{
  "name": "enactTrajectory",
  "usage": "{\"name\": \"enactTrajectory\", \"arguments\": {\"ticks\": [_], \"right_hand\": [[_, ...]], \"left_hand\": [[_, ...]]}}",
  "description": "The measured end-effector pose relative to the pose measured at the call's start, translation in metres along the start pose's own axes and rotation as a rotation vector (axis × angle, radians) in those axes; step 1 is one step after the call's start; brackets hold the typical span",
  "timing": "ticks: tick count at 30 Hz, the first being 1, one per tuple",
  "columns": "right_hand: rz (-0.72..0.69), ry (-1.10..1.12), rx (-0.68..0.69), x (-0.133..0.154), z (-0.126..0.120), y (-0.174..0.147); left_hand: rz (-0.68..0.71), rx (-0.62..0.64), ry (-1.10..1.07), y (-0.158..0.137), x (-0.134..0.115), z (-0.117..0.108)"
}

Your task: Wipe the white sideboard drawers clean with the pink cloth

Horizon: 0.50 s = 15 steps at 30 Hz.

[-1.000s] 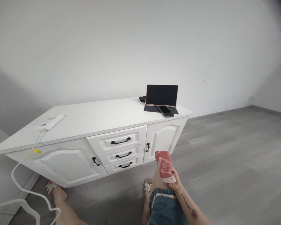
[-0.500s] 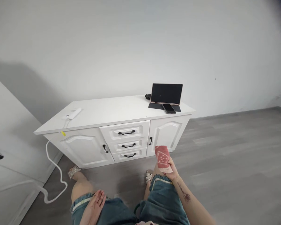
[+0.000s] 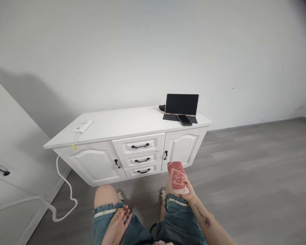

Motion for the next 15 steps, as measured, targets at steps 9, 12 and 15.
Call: {"name": "enactTrajectory", "arguments": {"ticks": [9, 12, 15], "right_hand": [[0.266, -0.020, 0.001, 0.001, -0.003, -0.028], [0.237, 0.002, -0.013, 0.005, -0.003, -0.040], [0.234, -0.024, -0.027, 0.006, -0.003, -0.045]], "left_hand": [[-0.118, 0.223, 0.297, -0.002, -0.011, 0.022], [-0.185, 0.291, 0.350, -0.004, -0.015, 0.032], [-0.254, 0.345, 0.387, 0.001, -0.018, 0.045]]}}
Point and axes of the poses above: each hand's wrist, its own y-axis towards the middle knuckle, its own z-axis out of the palm, x = y × z, the point moved 1 cm from there along y, towards the middle knuckle
